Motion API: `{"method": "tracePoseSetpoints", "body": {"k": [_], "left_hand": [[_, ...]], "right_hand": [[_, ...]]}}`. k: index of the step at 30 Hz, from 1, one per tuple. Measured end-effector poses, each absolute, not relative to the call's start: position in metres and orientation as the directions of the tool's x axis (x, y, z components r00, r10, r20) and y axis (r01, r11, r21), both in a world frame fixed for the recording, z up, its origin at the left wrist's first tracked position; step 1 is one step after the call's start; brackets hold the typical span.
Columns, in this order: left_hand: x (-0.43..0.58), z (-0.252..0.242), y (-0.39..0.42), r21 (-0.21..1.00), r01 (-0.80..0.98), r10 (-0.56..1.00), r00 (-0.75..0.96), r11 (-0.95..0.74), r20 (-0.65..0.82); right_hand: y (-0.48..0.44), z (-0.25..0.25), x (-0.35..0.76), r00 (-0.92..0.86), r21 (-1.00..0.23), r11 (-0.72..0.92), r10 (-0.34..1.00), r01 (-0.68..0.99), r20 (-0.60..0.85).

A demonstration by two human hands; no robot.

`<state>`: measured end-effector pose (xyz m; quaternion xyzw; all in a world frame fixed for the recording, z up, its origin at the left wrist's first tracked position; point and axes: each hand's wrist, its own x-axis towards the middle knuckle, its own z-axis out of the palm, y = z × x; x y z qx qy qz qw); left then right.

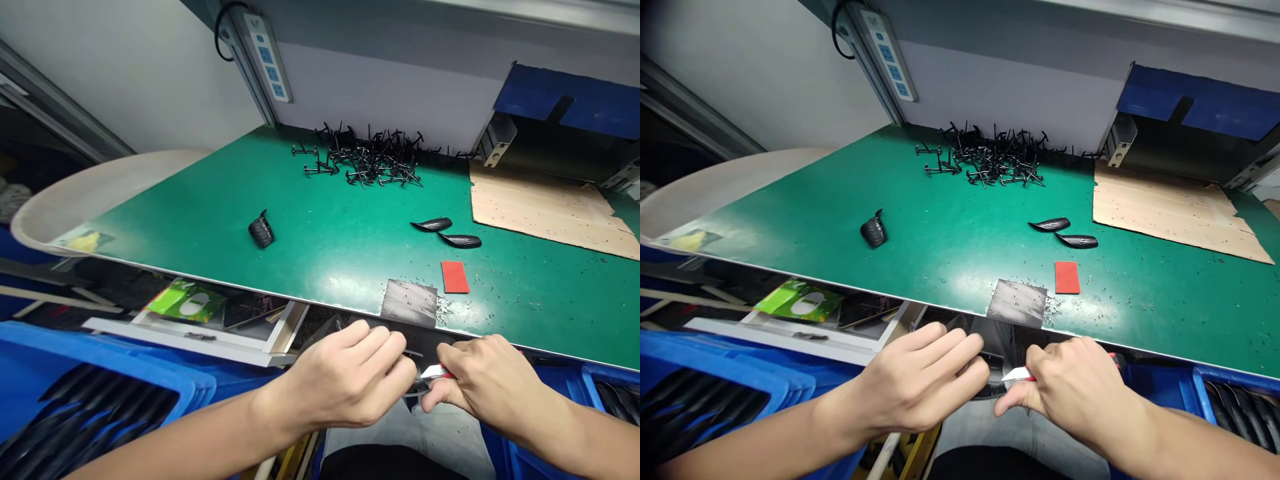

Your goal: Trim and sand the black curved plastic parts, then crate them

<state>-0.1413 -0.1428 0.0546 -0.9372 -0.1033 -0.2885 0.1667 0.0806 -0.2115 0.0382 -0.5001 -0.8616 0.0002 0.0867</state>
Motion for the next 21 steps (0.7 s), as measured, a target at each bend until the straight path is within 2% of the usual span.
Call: {"method": "tracePoseSetpoints", "body": {"k": [4, 8, 10, 13, 16, 21], "left_hand": [[-0.139, 0.056, -0.143, -0.269, 0.292, 0.091, 0.814, -0.918, 0.573], [-0.138, 0.058, -0.141, -0.249, 0.297, 0.103, 0.807, -0.922, 0.581], [-0.134, 0.056, -0.139, -0.240, 0.297, 0.113, 0.813, -0.924, 0.572], [-0.118, 0.048, -0.136, -0.230, 0.276, 0.112, 0.830, -0.933, 0.546], [-0.093, 0.039, -0.131, -0.251, 0.228, 0.057, 0.836, -0.941, 0.546], [-0.065, 0.021, -0.122, -0.261, 0.126, -0.018, 0.874, -0.957, 0.485]], "right_hand": [[-0.210, 0.039, 0.088, -0.458, -0.195, 0.454, 0.889, 0.870, 0.027], [-0.210, 0.048, 0.105, -0.381, -0.467, 0.253, 0.903, 0.847, -0.201], [-0.211, 0.046, 0.113, -0.322, -0.632, 0.095, 0.912, 0.769, -0.254], [-0.214, 0.034, 0.118, -0.242, -0.858, -0.118, 0.932, 0.500, -0.269], [-0.218, 0.021, 0.120, -0.157, -0.909, -0.276, 0.929, 0.314, -0.336], [-0.221, 0.013, 0.134, -0.074, -0.846, -0.413, 0.884, 0.336, -0.461]]}}
